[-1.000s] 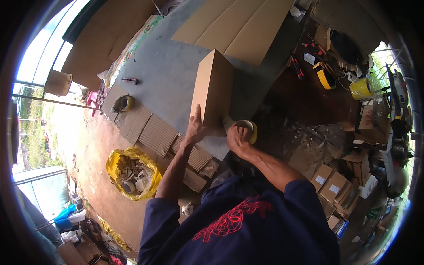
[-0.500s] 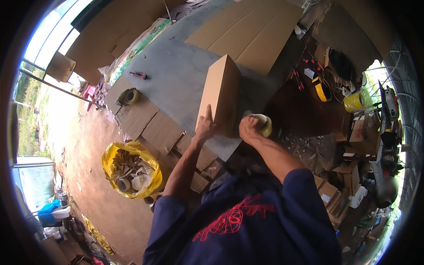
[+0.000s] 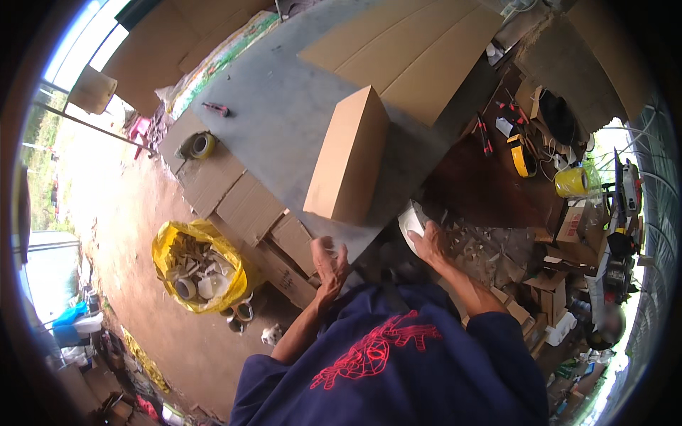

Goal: The person folds a flat cardboard sheet into a box shape on a workbench, then secures the seams using a handheld tape dispenser. They rotate the box to apply tape to multiple edges and use a utility knife to trim excess tape. The person then folds the top flaps to close the box and applies additional tape to seal it.

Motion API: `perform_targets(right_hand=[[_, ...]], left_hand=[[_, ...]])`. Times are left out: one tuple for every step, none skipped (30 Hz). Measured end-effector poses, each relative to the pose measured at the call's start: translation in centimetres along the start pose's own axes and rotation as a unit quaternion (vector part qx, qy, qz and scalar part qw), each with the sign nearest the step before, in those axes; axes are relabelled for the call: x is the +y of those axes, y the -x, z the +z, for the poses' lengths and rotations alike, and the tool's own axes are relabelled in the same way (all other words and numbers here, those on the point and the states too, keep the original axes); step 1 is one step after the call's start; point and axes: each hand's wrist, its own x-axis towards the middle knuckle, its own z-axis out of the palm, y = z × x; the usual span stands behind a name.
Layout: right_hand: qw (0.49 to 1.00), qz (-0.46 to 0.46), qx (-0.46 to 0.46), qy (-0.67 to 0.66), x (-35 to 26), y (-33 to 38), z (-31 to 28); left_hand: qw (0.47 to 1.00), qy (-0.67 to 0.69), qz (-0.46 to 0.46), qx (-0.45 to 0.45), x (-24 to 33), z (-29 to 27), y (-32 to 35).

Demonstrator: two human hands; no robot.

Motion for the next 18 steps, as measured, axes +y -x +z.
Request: perform_targets(right_hand=[[1.000, -0.001, -0.012, -0.014, 0.7, 0.4, 0.1], [0.999, -0.008, -0.017, -0.029, 0.9, -0.4, 0.1], [0.998, -0.022, -0.010, -0.066, 1.7, -0.7, 0.4], [0.996, -0.027, -0.013, -0.078, 2.6, -1.3, 0.5], [0.995, -0.036, -0.014, -0.092, 3.6, -2.4, 0.7], [0.993, -0.045, -0.016, -0.108, 3.8, -3.4, 0.6], [0.993, -0.041, -0.034, -0.100, 4.5, -4.3, 0.0], [0.994, -0.038, -0.051, -0.094, 4.1, -5.0, -1.8], [0.993, -0.033, -0.066, -0.087, 3.9, -5.7, -3.0], [0.992, -0.043, -0.052, -0.110, 4.9, -6.4, -3.4], [0.990, -0.038, -0.051, -0.127, 5.6, -7.0, -4.1], [0.988, -0.034, -0.050, -0.143, 6.1, -7.5, -4.9], [0.988, -0.039, -0.044, -0.142, 6.8, -7.9, -5.4], [0.989, -0.057, -0.032, -0.135, 8.5, -8.4, -5.5], [0.986, -0.061, -0.036, -0.150, 9.9, -9.0, -5.7], [0.983, -0.066, -0.042, -0.165, 11.3, -9.5, -6.0], [0.987, -0.032, -0.040, -0.152, 13.7, -9.4, -6.2], [0.989, 0.007, -0.034, -0.144, 16.0, -8.8, -6.6]], left_hand=[[0.997, 0.011, 0.018, -0.070, -0.1, 0.5, 1.5], [0.993, 0.041, 0.055, -0.092, -0.6, 2.2, 1.9], [0.991, 0.047, 0.086, -0.089, -0.3, 3.6, 1.6], [0.988, 0.053, 0.117, -0.088, 0.0, 5.2, 0.7], [0.992, 0.011, 0.084, -0.089, 0.3, 6.7, -0.4], [0.994, -0.032, 0.049, -0.090, 0.3, 8.2, -1.8], [0.993, -0.075, 0.013, -0.092, 0.3, 9.7, -3.0], [0.993, -0.080, 0.074, -0.051, -0.2, 11.8, -4.1], [0.987, -0.086, 0.137, -0.012, -1.0, 14.2, -5.3], [0.975, -0.092, 0.200, 0.027, -2.1, 15.7, -6.0], [0.985, -0.067, 0.156, -0.011, -3.5, 16.5, -6.2], [0.992, -0.039, 0.111, -0.048, -5.0, 17.2, -6.5], [0.994, -0.009, 0.068, -0.085, -6.4, 17.7, -6.8], [0.992, 0.023, 0.022, -0.119, -7.3, 18.5, -6.7], [0.987, 0.055, -0.025, -0.150, -7.7, 18.8, -6.8], [0.977, 0.089, -0.071, -0.179, -8.0, 19.0, -6.8], [0.966, 0.146, -0.199, -0.075, -4.9, 18.2, -5.3], [0.929, 0.191, -0.315, 0.029, -1.3, 16.2, -3.0]])
